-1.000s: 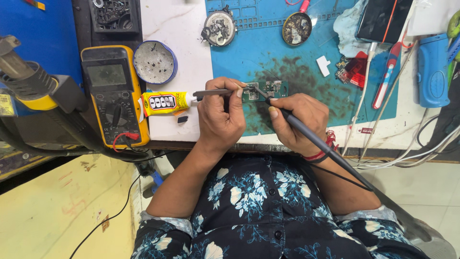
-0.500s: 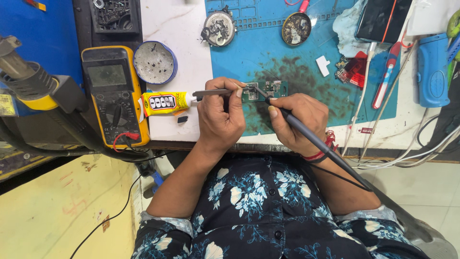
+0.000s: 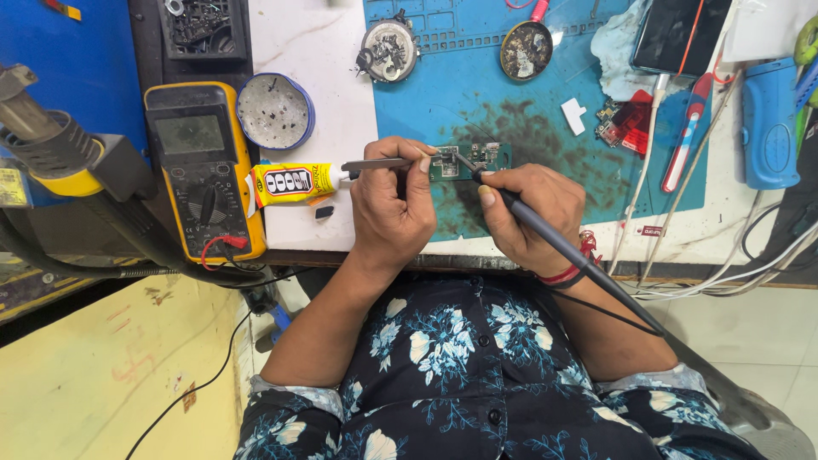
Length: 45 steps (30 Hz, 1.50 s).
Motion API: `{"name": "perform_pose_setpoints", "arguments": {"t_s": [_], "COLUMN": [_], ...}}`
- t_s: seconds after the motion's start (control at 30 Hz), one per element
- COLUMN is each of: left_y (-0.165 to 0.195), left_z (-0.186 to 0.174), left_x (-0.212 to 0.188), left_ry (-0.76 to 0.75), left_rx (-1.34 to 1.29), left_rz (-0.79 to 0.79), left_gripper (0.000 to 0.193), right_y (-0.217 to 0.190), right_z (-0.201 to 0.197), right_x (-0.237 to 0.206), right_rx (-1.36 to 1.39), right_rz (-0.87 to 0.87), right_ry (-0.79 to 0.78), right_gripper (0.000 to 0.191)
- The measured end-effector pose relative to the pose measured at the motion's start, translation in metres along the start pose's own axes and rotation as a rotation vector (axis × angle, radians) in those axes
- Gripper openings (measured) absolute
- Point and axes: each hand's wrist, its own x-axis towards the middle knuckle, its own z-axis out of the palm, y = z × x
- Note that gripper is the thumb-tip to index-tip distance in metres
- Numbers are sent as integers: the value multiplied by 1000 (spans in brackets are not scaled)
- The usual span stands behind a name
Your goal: The person solders a small green circuit board on a workbench using a soldering iron and tweezers. They apply solder to multiple points on the board while holding it steady, then set the tools down and continue working on different sections.
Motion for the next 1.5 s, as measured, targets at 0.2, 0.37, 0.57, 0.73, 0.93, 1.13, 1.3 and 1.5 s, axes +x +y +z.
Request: {"name": "perform_pose_setpoints", "arguments": {"t_s": [0.2,0.37,0.57,0.73,0.93,1.13,1.3,1.5], "left_y": [-1,0,0,0,0,-2,-2,-3], "left_z": [-1,0,0,0,0,0,0,1], "left_x": [1,1,0,1,0,0,-1,-1], "left_ry": [-10,-5,-5,-5,-4,-6,3,1], "left_rx": [-6,3,-3,-2,-11,-35,-31,-15], "left_rz": [-10,-2,-13,-9,-21,-17,-16,-30], "left_gripper": [16,16,15,15,15,14,14,14], "right_y": [0,0,0,0,0,0,-1,0], "right_z": [0,1,0,1,1,0,1,0], "right_x": [0,0,0,0,0,-1,0,0], "right_rx": [2,0,-1,-2,4,-1,0,3], "right_rz": [0,2,-7,-8,-3,51,24,19], "right_ry": [-3,-2,-3,-2,8,47,4,2], "right_gripper": [12,12,12,12,11,11,11,12]}}
